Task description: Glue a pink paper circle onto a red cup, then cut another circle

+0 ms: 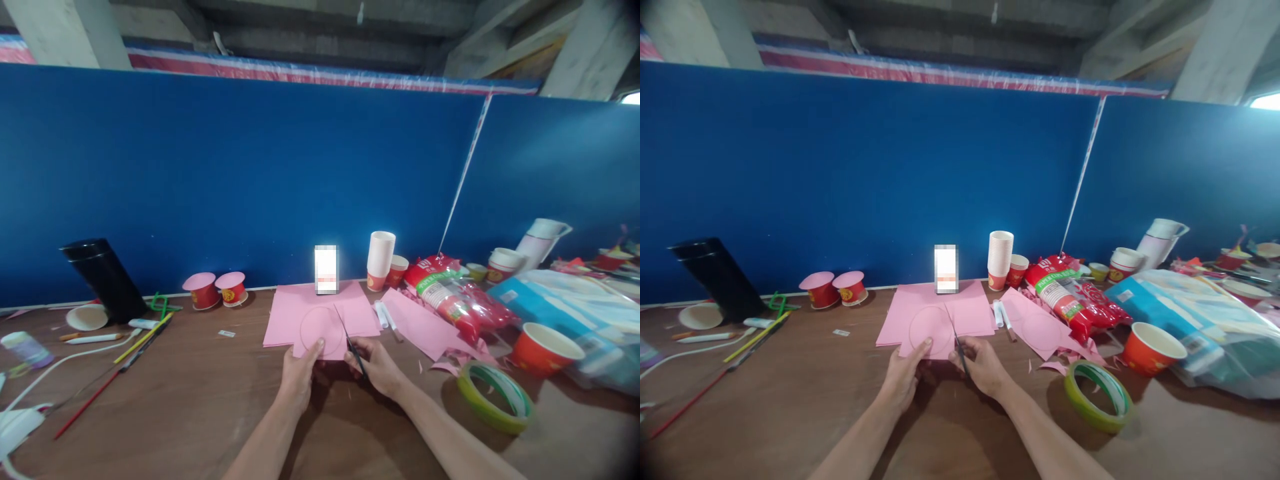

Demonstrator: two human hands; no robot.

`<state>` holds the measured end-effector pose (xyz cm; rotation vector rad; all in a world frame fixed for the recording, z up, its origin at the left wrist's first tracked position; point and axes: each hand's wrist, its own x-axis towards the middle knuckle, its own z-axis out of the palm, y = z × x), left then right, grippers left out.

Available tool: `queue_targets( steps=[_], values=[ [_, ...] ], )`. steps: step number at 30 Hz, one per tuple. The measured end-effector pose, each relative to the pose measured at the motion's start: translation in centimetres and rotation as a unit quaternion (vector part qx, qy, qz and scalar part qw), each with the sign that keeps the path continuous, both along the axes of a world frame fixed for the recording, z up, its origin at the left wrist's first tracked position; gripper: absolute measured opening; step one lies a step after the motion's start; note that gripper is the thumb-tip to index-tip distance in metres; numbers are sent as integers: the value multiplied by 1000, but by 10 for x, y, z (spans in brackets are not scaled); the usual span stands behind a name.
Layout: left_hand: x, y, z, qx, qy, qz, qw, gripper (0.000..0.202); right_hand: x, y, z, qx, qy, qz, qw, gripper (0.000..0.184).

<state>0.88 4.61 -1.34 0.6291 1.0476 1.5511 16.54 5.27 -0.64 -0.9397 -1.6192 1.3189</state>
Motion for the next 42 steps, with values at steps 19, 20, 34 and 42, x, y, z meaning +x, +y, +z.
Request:
queue_targets(
  steps=[19,20,34,42],
  values=[
    [0,-2,4,-11,10,-14,1000,29,0,0,1,11,-9,-4,1000,21],
    [0,-2,4,-10,9,-16,1000,28,0,0,0,12,-11,-6,1000,21],
    [-1,0,1,-3,10,-7,1000,30,-1,0,0,14,-17,-14,1000,28],
    [0,0,1,1,0,-3,1000,30,0,-2,4,15,-15,-13,1000,25]
  ],
)
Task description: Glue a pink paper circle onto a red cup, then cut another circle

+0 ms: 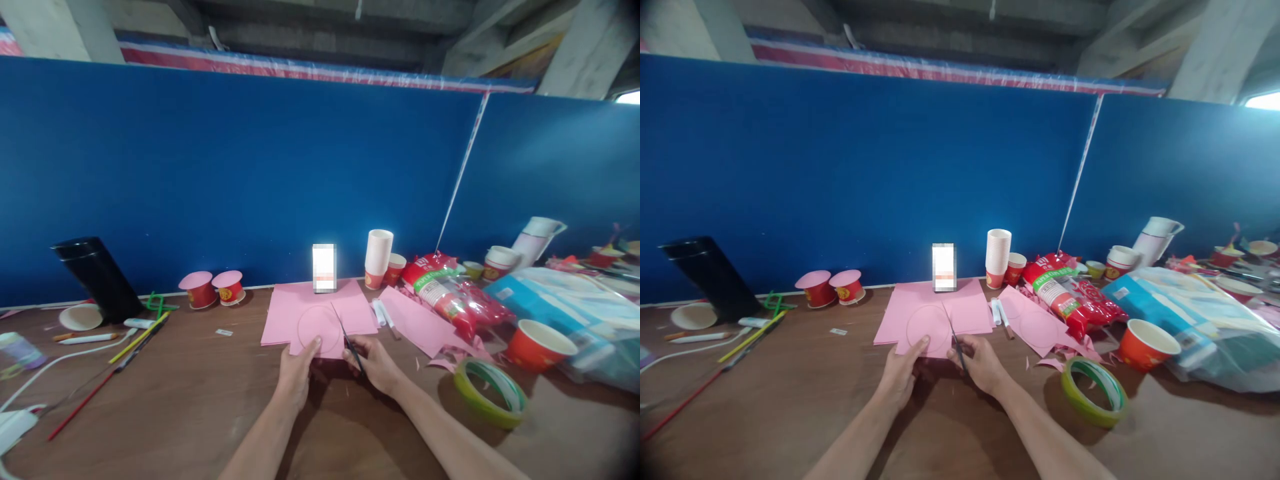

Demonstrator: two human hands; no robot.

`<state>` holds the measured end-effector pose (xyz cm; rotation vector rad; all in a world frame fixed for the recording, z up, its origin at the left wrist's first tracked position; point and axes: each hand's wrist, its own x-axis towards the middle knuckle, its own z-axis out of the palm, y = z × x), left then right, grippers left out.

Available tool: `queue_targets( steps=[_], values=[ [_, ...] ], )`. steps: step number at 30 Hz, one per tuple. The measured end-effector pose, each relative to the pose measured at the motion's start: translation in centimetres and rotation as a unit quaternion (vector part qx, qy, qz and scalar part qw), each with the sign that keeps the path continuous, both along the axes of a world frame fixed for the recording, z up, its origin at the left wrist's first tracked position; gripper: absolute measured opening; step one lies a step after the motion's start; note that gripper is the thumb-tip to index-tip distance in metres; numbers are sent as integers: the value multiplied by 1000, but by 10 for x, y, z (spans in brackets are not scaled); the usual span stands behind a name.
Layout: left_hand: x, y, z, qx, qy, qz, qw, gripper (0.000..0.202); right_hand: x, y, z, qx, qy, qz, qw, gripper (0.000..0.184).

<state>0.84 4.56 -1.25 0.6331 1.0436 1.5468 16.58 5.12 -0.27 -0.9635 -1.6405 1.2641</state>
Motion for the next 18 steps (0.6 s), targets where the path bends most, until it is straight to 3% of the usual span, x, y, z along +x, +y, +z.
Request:
queue_targets(
  steps=[18],
  values=[
    [1,0,3,-6,-15,10,1000,32,0,0,1,-4,-3,-1,1000,25]
  ],
)
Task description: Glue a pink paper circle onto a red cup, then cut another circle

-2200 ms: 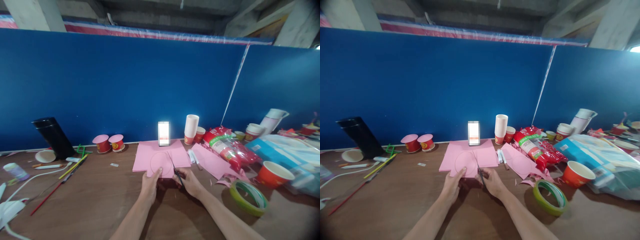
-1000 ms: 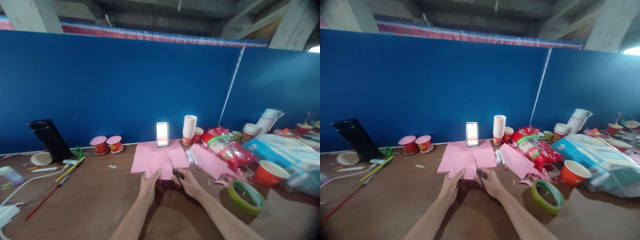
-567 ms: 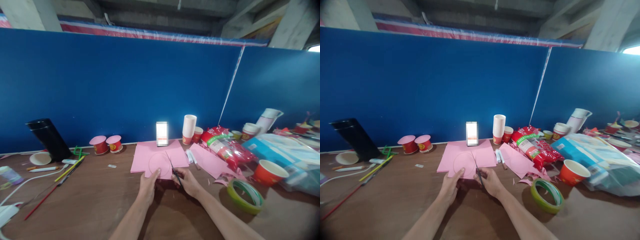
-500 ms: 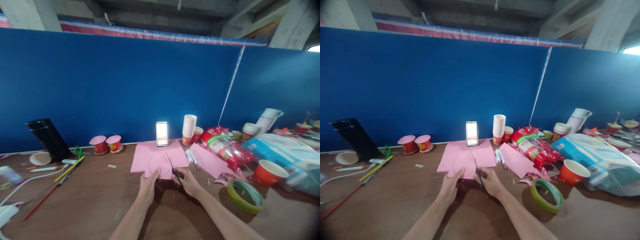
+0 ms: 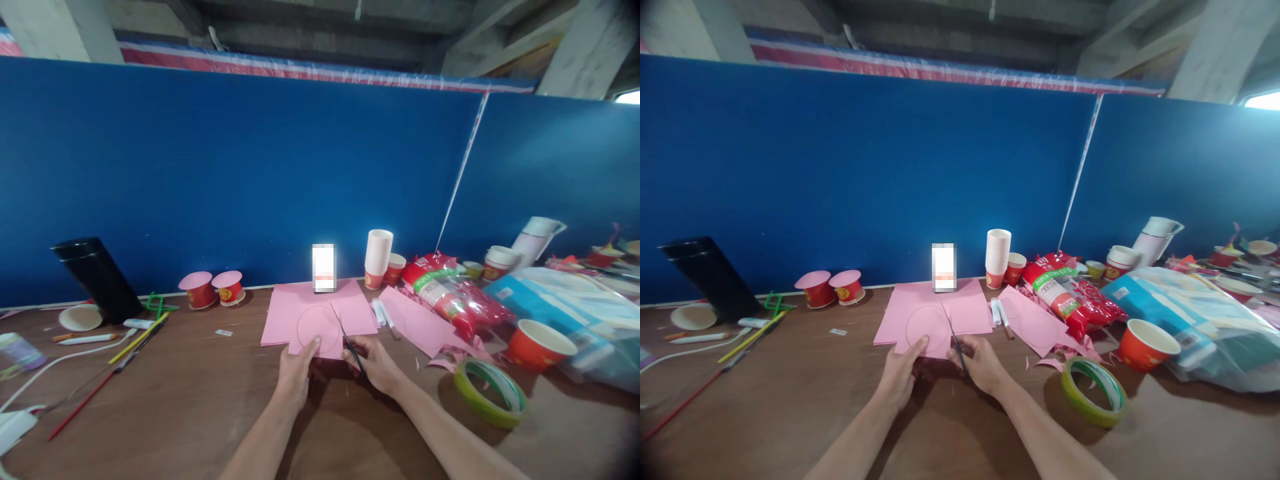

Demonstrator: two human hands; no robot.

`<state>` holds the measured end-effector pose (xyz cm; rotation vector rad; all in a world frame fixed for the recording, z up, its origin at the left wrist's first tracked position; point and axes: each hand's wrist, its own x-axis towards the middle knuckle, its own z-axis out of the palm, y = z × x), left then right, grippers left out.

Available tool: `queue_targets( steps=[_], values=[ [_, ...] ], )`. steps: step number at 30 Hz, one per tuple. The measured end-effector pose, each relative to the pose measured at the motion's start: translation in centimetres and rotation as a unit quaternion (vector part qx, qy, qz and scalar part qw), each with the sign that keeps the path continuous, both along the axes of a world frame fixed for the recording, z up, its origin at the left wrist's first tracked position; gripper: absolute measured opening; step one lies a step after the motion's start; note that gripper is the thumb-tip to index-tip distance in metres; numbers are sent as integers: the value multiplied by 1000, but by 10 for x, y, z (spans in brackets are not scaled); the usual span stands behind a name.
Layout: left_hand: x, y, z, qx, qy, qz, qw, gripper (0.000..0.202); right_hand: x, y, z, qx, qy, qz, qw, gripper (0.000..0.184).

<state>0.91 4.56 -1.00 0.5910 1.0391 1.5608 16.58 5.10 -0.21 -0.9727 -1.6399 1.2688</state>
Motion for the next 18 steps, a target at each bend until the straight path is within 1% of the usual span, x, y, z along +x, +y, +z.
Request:
queue_targets(
  steps=[4,11,18],
  values=[
    [0,0,-1,3,3,-5,1000,32,0,1,-3,0,0,1,1000,26],
    [0,-1,1,11,-7,4,1000,29,-1,1,-2,-4,-3,-4,1000,30],
    [-1,0,-4,13,6,-7,1000,31,-1,1,-6,-7,2,-12,1000,31]
  ],
)
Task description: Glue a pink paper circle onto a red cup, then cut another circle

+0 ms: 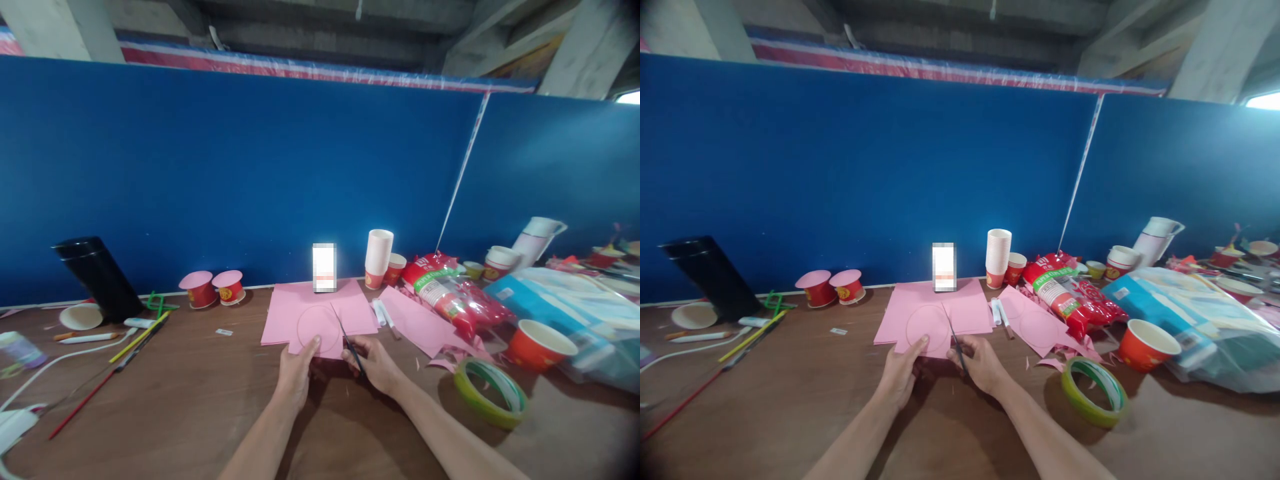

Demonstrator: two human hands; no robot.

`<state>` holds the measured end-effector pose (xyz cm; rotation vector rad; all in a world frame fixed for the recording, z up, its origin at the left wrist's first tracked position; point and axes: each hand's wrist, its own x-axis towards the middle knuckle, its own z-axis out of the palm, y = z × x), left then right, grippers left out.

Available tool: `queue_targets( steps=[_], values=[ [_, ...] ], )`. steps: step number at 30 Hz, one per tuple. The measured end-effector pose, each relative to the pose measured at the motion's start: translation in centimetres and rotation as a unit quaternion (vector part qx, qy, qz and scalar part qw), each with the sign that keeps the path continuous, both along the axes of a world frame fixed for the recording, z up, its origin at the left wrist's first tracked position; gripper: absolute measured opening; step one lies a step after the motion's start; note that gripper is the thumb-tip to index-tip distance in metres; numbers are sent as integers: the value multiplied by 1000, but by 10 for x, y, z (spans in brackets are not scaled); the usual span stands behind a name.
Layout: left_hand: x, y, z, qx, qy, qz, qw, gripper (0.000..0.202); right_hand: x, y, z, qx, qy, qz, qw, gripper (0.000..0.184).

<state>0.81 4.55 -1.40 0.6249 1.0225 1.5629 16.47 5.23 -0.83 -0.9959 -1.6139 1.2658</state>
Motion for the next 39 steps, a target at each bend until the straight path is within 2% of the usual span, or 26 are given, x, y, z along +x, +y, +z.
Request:
queue_targets(
  steps=[13,20,39],
  values=[
    [3,1,6,-13,-12,16,1000,31,-1,-1,4,11,0,11,1000,24],
    [1,1,1,13,-5,-7,1000,36,-1,-2,6,16,-4,15,1000,25],
    [-1,4,-6,14,11,0,1000,36,-1,0,3,12,7,17,1000,23]
  ],
)
